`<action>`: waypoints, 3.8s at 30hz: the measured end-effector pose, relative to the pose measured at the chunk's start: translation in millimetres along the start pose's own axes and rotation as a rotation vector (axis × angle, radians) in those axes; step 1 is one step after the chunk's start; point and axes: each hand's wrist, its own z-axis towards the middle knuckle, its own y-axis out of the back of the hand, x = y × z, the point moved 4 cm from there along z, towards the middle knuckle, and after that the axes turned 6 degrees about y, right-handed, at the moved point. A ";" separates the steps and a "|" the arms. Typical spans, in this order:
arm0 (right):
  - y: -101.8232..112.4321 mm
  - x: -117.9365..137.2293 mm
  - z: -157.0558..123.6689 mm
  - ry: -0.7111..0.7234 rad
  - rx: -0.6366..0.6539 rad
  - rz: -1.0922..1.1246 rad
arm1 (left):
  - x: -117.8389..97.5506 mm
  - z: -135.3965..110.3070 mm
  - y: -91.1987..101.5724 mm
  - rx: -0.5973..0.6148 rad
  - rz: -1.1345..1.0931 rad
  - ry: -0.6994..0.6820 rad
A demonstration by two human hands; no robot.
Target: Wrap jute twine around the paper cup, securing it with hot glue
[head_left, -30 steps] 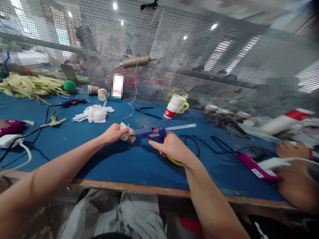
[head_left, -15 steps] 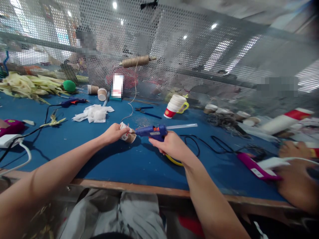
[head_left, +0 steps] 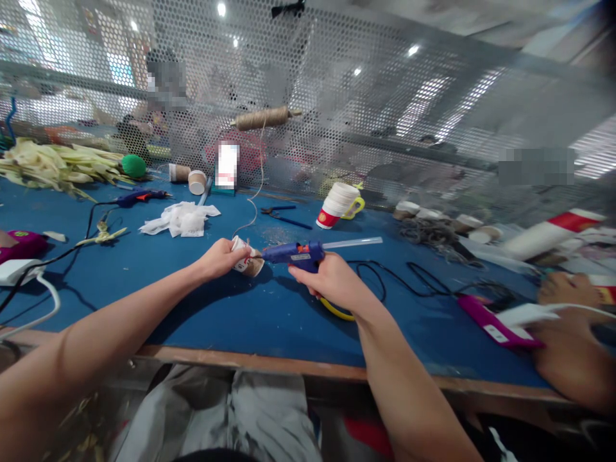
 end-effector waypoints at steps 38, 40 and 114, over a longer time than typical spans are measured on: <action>1.1 -2.6 5.5 -0.075 0.009 -0.053 | -3.7 -4.6 -2.0 0.026 0.188 -0.144; 1.1 -1.3 4.4 -0.085 0.006 -0.051 | -3.7 -4.4 -1.7 0.025 0.167 -0.135; 32.9 -64.5 58.4 -0.213 -0.292 0.270 | -23.8 -24.0 2.1 -0.057 0.154 -0.410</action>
